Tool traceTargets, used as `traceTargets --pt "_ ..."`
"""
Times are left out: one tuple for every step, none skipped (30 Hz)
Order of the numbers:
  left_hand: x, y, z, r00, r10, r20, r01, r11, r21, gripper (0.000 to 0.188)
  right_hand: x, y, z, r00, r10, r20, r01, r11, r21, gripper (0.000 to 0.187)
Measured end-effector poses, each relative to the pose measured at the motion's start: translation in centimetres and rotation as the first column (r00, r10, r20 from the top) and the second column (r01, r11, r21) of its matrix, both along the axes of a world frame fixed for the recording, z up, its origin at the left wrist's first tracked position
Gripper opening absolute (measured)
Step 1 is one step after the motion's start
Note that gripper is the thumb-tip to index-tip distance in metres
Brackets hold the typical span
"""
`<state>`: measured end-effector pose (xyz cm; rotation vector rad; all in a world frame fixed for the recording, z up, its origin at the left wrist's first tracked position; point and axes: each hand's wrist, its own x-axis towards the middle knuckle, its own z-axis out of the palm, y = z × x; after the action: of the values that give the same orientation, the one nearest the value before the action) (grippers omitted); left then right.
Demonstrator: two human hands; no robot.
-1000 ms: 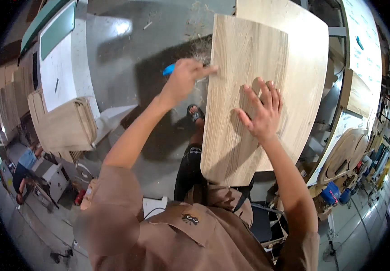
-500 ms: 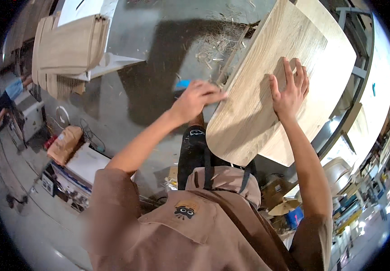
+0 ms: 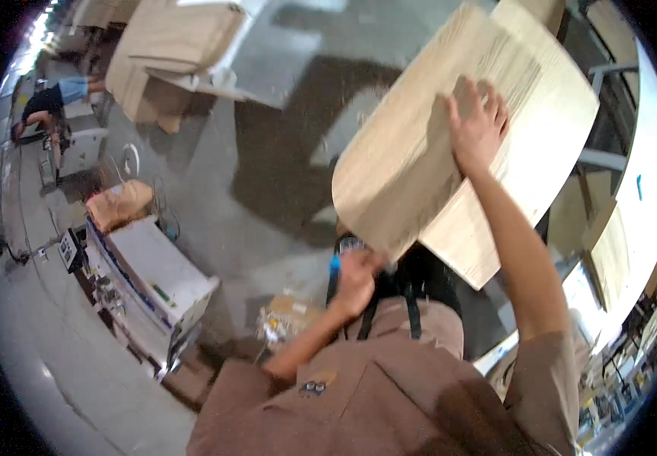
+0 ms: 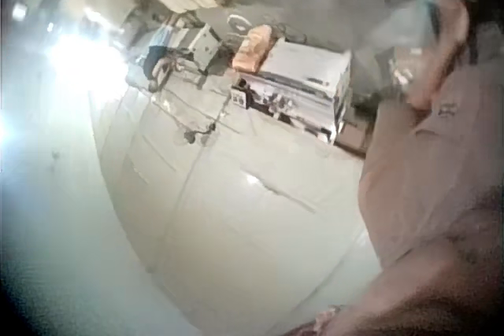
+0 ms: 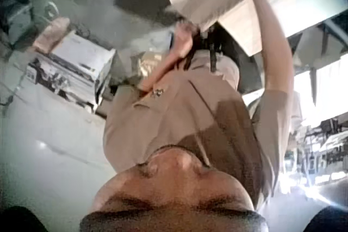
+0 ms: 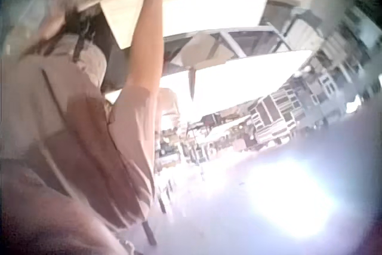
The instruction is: The person shaves the curved edges of wooden boards using a manual scraper, then wipes the boards with their hand.
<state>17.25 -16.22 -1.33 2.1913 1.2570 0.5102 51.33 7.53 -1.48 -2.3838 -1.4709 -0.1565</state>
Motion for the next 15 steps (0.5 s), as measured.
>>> traceTargets --pt "1.0 -2.2 -0.3 0.989 -0.144 -0.017 0.143 0.988 -0.051 0.044 -0.2 -0.3 -0.4 1.0 0.023 0.006 -0.023 1.0 0.011 0.068" --pt "2.1 -4.2 -0.3 0.958 -0.285 -0.014 0.283 0.954 -0.101 0.047 -0.1 -0.5 -0.5 1.0 0.009 0.023 -0.009 1.0 0.006 0.068" --pt "2.5 -5.1 -0.5 0.918 -0.393 -0.051 0.394 0.919 -0.001 0.062 -1.0 -0.3 0.7 1.0 0.001 -0.017 -0.002 0.998 -0.057 0.067" --pt "2.7 -5.5 0.1 0.915 -0.402 -0.028 0.402 0.916 -0.007 0.066 -1.4 -0.3 1.5 0.999 0.007 -0.039 -0.009 0.998 -0.058 0.066" --pt "2.3 -5.7 0.8 0.911 -0.411 -0.004 0.411 0.911 -0.021 0.071 -1.9 -0.4 2.4 0.994 0.028 -0.105 -0.027 1.0 0.004 0.065" --pt "1.7 -5.5 1.5 0.91 -0.413 -0.037 0.412 0.911 -0.032 0.074 -1.6 -0.9 2.8 0.991 0.044 -0.128 -0.039 0.998 0.042 0.065" --pt "1.2 -5.5 1.4 0.905 -0.421 -0.056 0.418 0.906 -0.067 0.077 -0.7 -1.8 3.5 0.983 0.088 -0.164 -0.077 0.995 0.071 0.058" --pt "0.4 -5.5 -0.2 0.913 -0.359 0.191 0.364 0.931 0.014 0.077 0.7 -3.5 3.0 0.976 0.14 -0.166 -0.129 0.989 0.077 0.058" --pt "-0.9 -5.1 -1.2 0.865 -0.274 0.42 0.277 0.959 0.056 0.077 0.3 -4.8 2.7 0.959 0.216 -0.186 -0.205 0.976 0.078 0.058" --pt "-1.9 -5.4 0.6 0.93 -0.016 0.367 0.09 0.979 -0.185 0.068 -1.5 -6.1 3.2 0.92 0.316 -0.232 -0.308 0.949 0.068 0.059" --pt "-2.7 -5.7 3.2 0.94 0.225 0.255 -0.107 0.908 -0.405 0.059 -3.8 -7.6 4.0 0.872 0.403 -0.279 -0.403 0.913 0.059 0.06" --pt "-3.9 -5.9 3.7 0.89 0.41 0.2 -0.284 0.842 -0.458 0.055 -7.5 -9.2 5.0 0.855 0.394 -0.337 -0.448 0.888 -0.098 0.07" --pt "-5.3 -6.5 3.8 0.805 0.58 0.128 -0.445 0.732 -0.516 0.05 -10.9 -10.9 4.8 0.784 0.538 -0.31 -0.579 0.814 -0.05 0.082" --pt "-7.6 -7.1 2.0 0.756 0.652 0.067 -0.554 0.69 -0.467 0.044 -15.1 -13.3 4.2 0.777 0.578 -0.249 -0.614 0.784 -0.096 0.1" --pt "-8.7 -6.6 0.2 0.721 0.692 0.021 -0.623 0.662 -0.416 0.038 -17.3 -16.0 5.4 0.796 0.575 -0.188 -0.602 0.781 -0.163 0.116"
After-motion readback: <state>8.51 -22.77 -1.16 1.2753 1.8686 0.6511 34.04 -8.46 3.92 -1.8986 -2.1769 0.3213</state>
